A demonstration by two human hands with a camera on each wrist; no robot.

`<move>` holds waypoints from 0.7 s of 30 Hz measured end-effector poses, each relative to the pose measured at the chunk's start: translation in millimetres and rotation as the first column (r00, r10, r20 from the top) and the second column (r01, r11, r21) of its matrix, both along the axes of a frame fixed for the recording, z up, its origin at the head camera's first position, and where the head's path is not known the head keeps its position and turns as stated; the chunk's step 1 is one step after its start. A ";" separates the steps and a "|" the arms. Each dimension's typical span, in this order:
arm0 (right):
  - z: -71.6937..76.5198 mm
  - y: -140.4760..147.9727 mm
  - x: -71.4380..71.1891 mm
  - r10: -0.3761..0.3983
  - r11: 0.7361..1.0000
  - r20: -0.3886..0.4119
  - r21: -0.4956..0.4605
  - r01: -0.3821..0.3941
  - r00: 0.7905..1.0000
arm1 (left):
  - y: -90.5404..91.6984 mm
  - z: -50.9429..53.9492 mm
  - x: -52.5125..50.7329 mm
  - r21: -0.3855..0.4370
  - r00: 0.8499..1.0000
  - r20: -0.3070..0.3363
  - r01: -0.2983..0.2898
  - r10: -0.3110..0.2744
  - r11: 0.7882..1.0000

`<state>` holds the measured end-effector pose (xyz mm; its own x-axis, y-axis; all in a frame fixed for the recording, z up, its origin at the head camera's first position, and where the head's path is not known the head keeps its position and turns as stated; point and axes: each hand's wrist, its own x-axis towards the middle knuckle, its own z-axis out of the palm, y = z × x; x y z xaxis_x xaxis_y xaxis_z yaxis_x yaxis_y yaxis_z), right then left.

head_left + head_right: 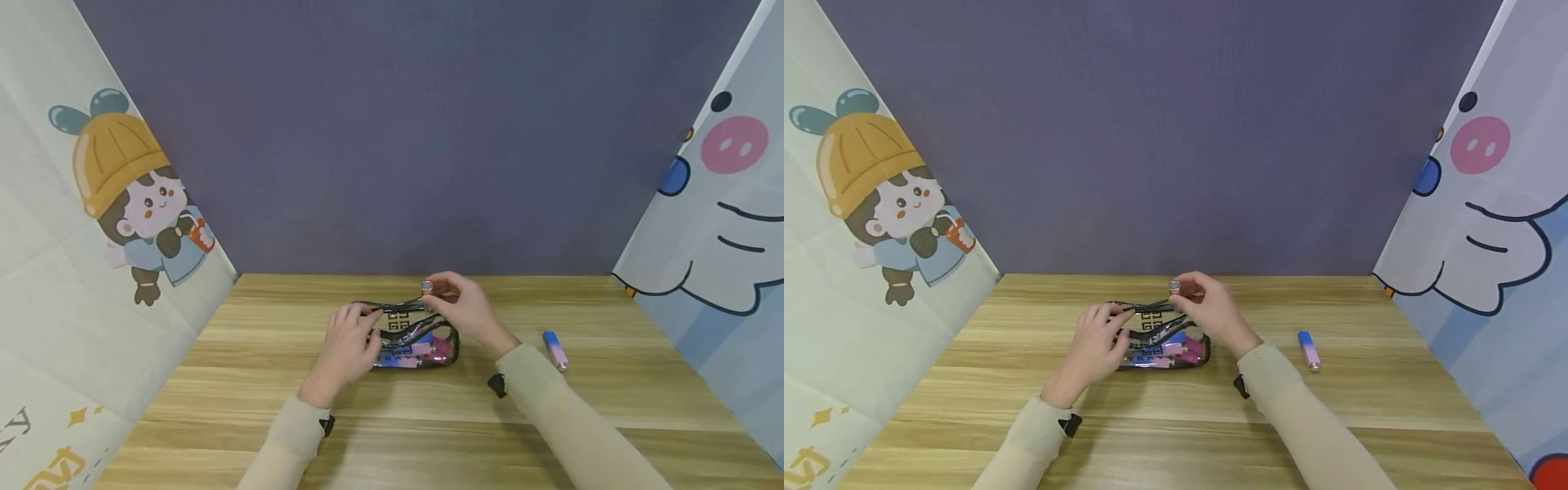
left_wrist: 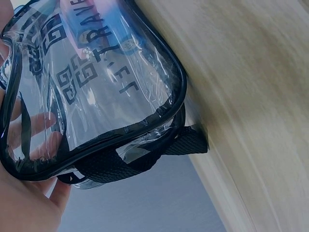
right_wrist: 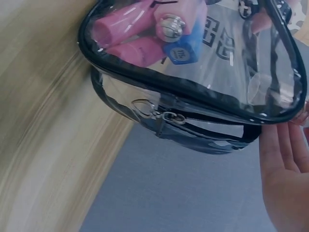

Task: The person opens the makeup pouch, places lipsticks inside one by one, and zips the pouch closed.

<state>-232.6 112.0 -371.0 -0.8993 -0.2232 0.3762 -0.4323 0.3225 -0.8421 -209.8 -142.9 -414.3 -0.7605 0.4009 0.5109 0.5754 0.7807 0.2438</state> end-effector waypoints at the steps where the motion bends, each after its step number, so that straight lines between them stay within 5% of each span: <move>1: -0.8 -0.8 0.3 0.000 1.000 0.000 0.014 0.000 1.000 | -0.1 0.0 0.0 -0.003 1.000 0.001 -0.001 0.001 1.000; 10: -3.0 -5.8 1.5 0.043 0.988 -0.061 0.148 -0.033 0.997 | -1.1 -1.1 -0.4 -0.005 1.000 -0.007 0.000 0.000 1.000; 21: -1.0 -12.9 4.2 0.090 0.925 -0.101 0.376 -0.045 0.991 | -1.0 -0.5 0.4 0.003 1.000 -0.024 0.002 -0.002 1.000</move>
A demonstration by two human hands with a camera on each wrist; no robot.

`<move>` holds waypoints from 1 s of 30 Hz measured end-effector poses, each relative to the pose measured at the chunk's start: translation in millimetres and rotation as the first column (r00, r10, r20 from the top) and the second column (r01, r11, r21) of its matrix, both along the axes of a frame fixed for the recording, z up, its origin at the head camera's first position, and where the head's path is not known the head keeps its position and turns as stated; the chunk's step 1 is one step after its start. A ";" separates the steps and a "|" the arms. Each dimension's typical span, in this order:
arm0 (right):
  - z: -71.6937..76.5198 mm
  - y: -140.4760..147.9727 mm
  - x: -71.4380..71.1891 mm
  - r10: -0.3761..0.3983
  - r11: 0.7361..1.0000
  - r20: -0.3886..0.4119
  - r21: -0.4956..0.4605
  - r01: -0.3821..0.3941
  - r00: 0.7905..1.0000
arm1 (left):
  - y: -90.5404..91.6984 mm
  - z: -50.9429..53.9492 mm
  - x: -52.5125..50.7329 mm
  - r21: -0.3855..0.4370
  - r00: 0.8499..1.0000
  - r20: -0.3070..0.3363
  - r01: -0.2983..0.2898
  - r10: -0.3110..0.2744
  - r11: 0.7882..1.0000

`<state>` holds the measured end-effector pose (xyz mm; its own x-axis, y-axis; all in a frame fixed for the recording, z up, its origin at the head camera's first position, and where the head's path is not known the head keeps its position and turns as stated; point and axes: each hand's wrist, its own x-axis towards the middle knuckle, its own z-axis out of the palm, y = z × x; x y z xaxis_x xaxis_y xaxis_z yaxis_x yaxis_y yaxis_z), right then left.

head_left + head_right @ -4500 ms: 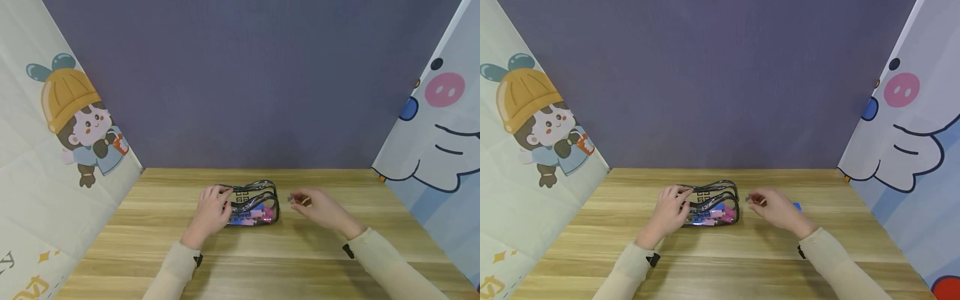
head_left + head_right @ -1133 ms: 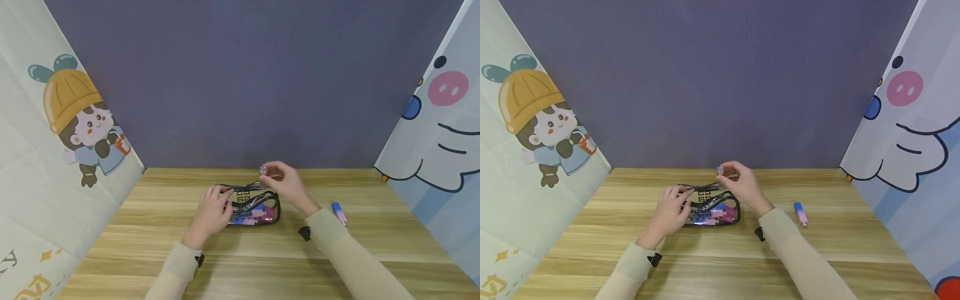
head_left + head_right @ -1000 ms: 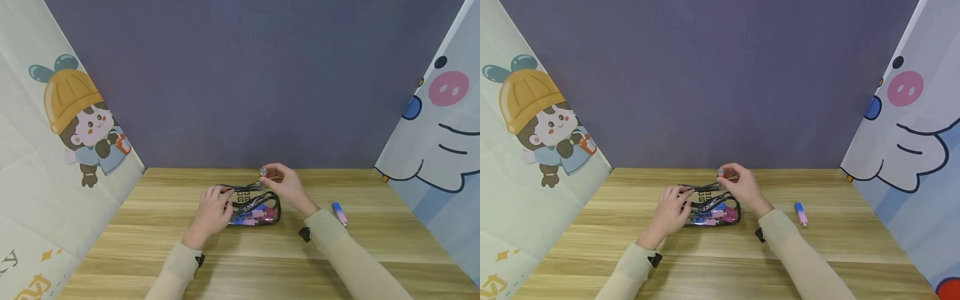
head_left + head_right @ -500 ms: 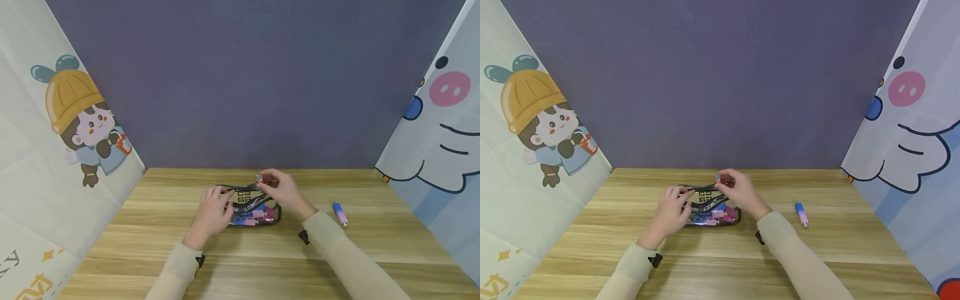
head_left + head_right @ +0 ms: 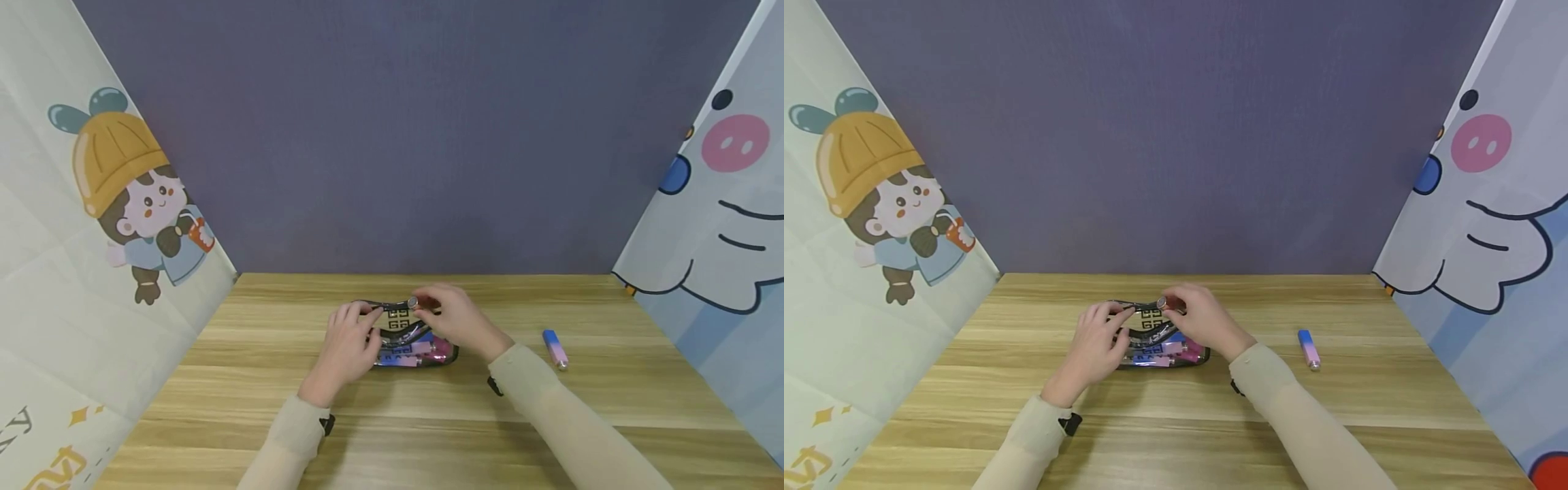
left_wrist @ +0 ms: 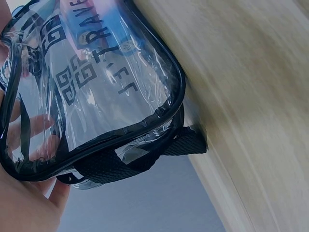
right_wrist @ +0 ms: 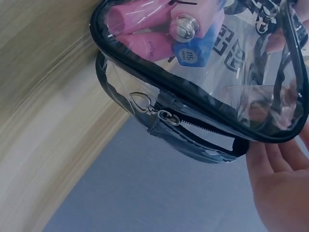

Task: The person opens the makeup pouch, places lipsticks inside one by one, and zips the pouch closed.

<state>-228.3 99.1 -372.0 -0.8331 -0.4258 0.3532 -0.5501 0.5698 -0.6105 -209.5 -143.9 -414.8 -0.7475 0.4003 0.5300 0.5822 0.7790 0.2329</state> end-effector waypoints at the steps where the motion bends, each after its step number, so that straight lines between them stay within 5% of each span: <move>1: -0.4 -0.3 0.0 -0.003 1.000 0.001 0.004 0.003 1.000 | 0.1 0.0 0.2 -0.001 1.000 -0.005 0.001 -0.001 1.000; 30: 0.5 -8.0 -0.6 -0.036 0.991 0.024 0.132 0.032 0.999 | -0.2 -1.4 -2.3 -0.026 1.000 0.020 -0.010 0.011 1.000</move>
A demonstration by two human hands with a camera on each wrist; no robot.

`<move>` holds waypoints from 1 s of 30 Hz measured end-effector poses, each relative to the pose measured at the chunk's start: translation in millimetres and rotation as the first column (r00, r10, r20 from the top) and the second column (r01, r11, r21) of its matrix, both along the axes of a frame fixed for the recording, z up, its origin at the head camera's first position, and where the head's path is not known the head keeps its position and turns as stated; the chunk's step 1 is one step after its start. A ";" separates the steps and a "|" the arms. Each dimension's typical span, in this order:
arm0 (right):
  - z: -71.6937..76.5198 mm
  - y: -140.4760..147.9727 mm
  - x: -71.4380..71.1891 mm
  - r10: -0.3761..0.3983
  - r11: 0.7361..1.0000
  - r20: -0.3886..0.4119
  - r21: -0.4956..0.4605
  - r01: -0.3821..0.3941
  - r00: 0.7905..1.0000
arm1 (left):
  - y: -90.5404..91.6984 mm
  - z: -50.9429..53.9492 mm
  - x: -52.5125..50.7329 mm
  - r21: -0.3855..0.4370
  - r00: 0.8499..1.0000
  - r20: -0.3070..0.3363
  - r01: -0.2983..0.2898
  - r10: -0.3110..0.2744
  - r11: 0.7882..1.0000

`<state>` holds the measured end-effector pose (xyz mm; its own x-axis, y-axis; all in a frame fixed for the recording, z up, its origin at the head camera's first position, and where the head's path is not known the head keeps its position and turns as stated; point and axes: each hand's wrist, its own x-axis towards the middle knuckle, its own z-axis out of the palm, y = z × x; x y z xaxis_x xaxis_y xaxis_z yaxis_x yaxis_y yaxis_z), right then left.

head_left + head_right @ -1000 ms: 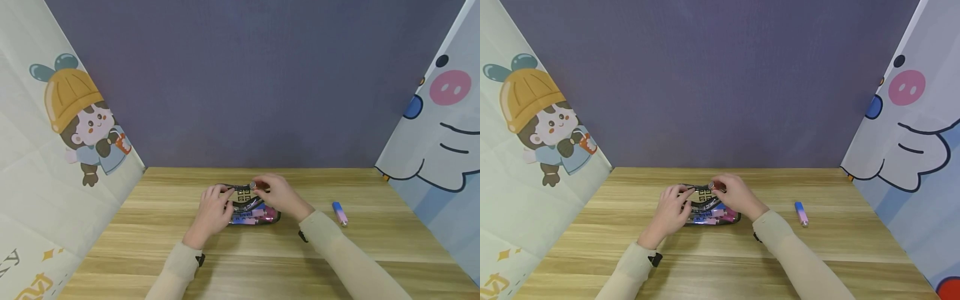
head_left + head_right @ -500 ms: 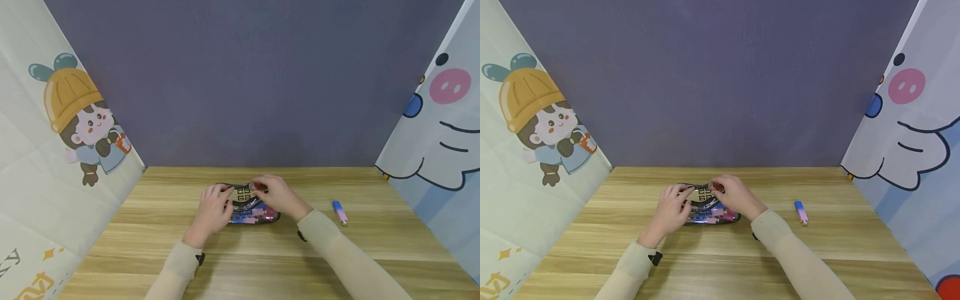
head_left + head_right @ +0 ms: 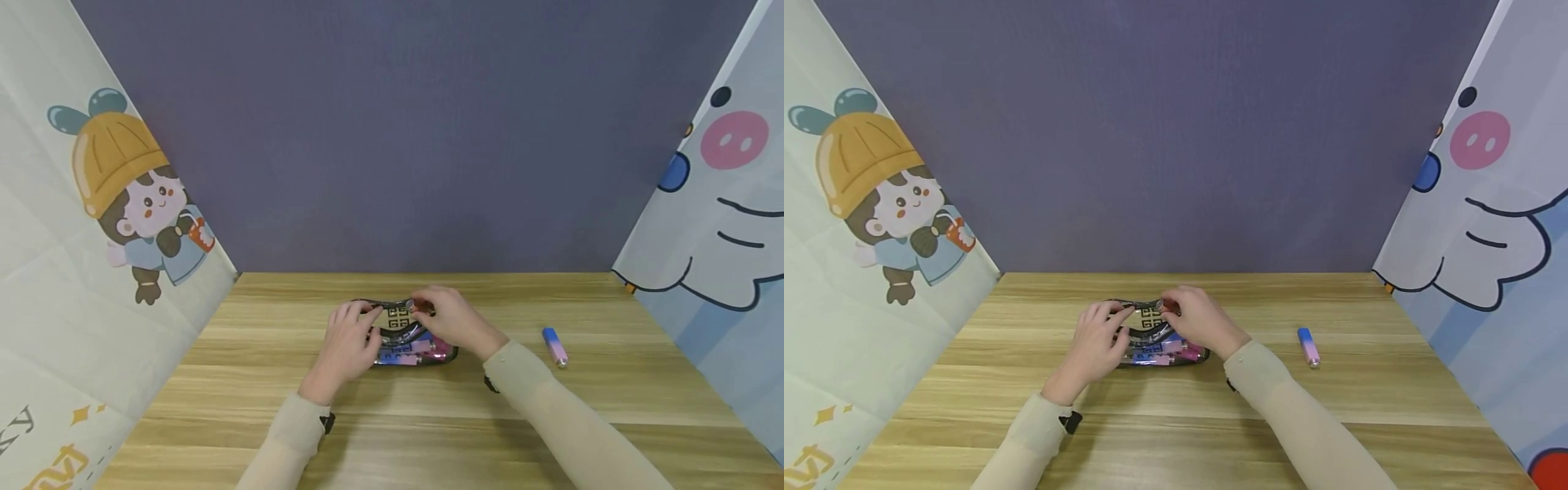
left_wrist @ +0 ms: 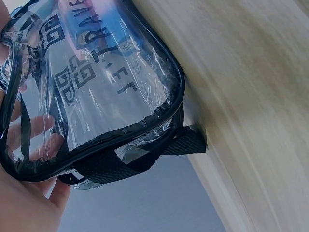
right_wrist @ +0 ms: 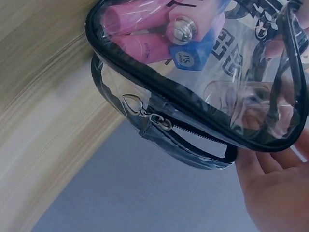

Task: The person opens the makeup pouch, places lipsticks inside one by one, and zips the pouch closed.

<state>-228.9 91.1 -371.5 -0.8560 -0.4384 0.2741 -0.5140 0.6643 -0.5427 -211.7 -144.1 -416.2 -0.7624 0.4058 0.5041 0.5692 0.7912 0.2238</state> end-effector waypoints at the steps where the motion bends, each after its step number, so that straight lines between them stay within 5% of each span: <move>1: 0.3 -0.2 0.1 0.000 1.000 0.005 0.004 0.000 1.000 | 0.0 -0.1 0.1 -0.001 1.000 -0.001 0.000 0.000 1.000; 30: 13.3 19.3 14.9 0.049 0.999 -0.120 0.029 -0.046 0.992 | 1.3 0.5 2.0 0.028 1.000 -0.027 0.014 -0.013 1.000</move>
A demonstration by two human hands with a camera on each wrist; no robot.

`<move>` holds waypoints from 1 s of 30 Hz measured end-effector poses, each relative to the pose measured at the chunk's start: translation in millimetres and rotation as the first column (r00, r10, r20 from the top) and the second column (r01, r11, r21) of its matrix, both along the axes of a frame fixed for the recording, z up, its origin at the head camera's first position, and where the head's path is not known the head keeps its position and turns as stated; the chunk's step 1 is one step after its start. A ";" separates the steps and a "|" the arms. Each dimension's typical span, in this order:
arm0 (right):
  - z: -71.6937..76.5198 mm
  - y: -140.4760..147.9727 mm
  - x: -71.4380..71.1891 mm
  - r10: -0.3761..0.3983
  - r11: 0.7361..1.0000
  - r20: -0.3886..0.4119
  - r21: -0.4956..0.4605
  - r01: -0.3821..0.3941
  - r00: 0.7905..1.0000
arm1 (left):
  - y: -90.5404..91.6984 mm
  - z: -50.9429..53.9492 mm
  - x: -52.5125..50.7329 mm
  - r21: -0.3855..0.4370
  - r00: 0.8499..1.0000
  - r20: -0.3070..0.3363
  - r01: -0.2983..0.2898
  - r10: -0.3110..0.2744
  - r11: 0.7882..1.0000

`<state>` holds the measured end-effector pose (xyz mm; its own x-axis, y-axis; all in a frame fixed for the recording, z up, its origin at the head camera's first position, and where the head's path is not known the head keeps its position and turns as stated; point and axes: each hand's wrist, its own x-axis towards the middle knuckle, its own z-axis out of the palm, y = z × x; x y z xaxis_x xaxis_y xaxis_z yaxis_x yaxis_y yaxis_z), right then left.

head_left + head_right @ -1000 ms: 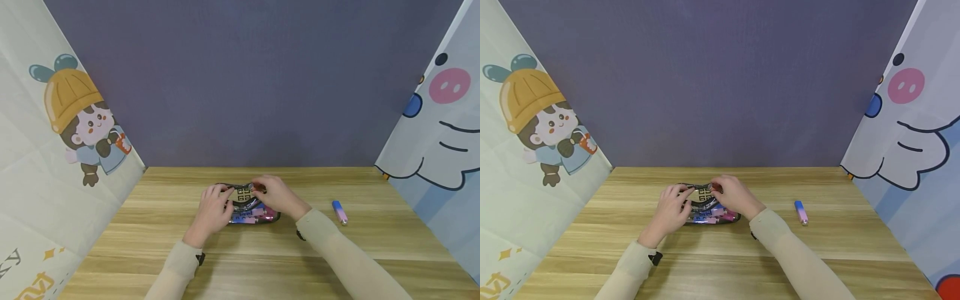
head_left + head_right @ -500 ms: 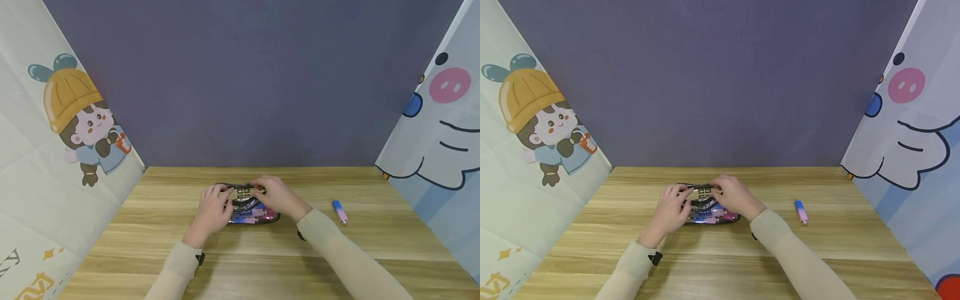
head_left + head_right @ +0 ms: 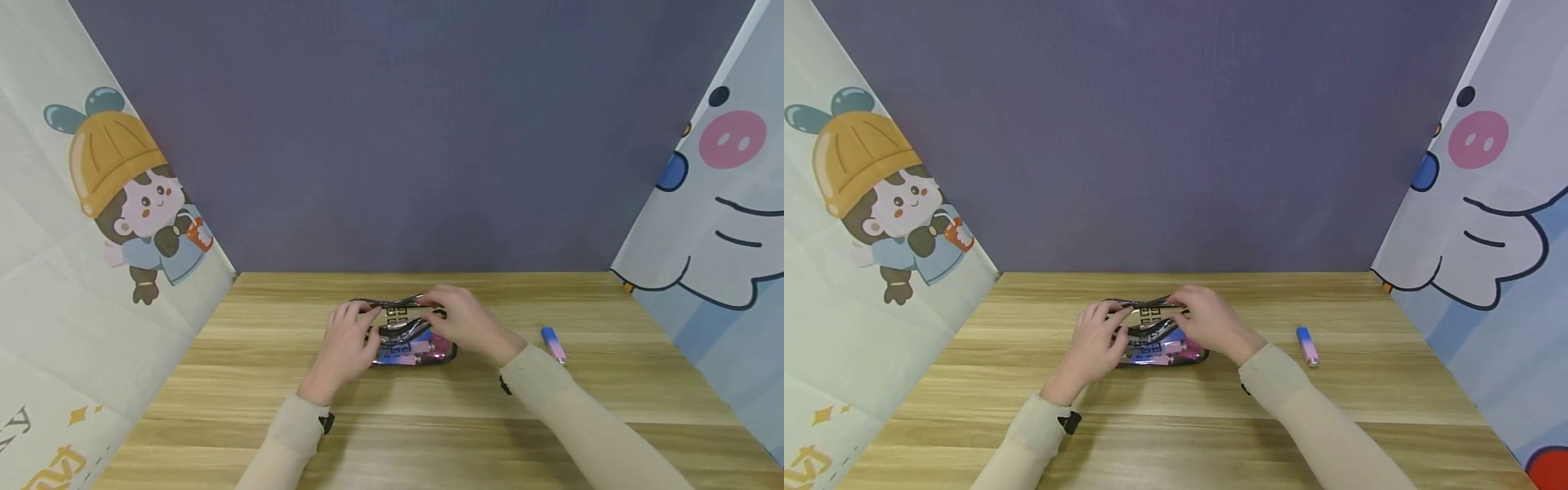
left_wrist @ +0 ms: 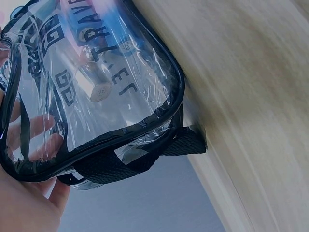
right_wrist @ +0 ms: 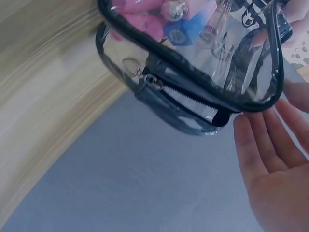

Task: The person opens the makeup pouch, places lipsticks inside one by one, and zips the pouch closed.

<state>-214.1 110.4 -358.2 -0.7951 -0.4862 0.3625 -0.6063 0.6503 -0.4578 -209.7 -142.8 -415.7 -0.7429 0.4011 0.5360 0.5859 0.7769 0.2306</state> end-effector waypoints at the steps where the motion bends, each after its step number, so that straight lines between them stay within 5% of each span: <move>1: 0.8 2.0 1.3 -0.006 1.000 -0.003 0.005 0.006 1.000 | 0.0 0.0 0.0 0.001 1.000 -0.005 0.002 -0.002 1.000; 11: 4.2 22.4 9.2 -0.036 0.998 -0.073 0.046 0.039 0.997 | -1.3 -0.7 -0.8 -0.004 1.000 -0.003 0.001 -0.001 1.000; 30: -14.9 61.9 12.1 -0.070 0.987 -0.123 0.138 0.087 0.990 | -0.8 -0.1 0.0 0.003 1.000 -0.026 0.007 -0.007 1.000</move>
<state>-202.0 172.3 -373.0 -0.7888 -0.4774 0.3871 -0.5950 0.7512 -0.2859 -209.8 -143.6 -415.8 -0.7257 0.4044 0.5566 0.5972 0.7719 0.2179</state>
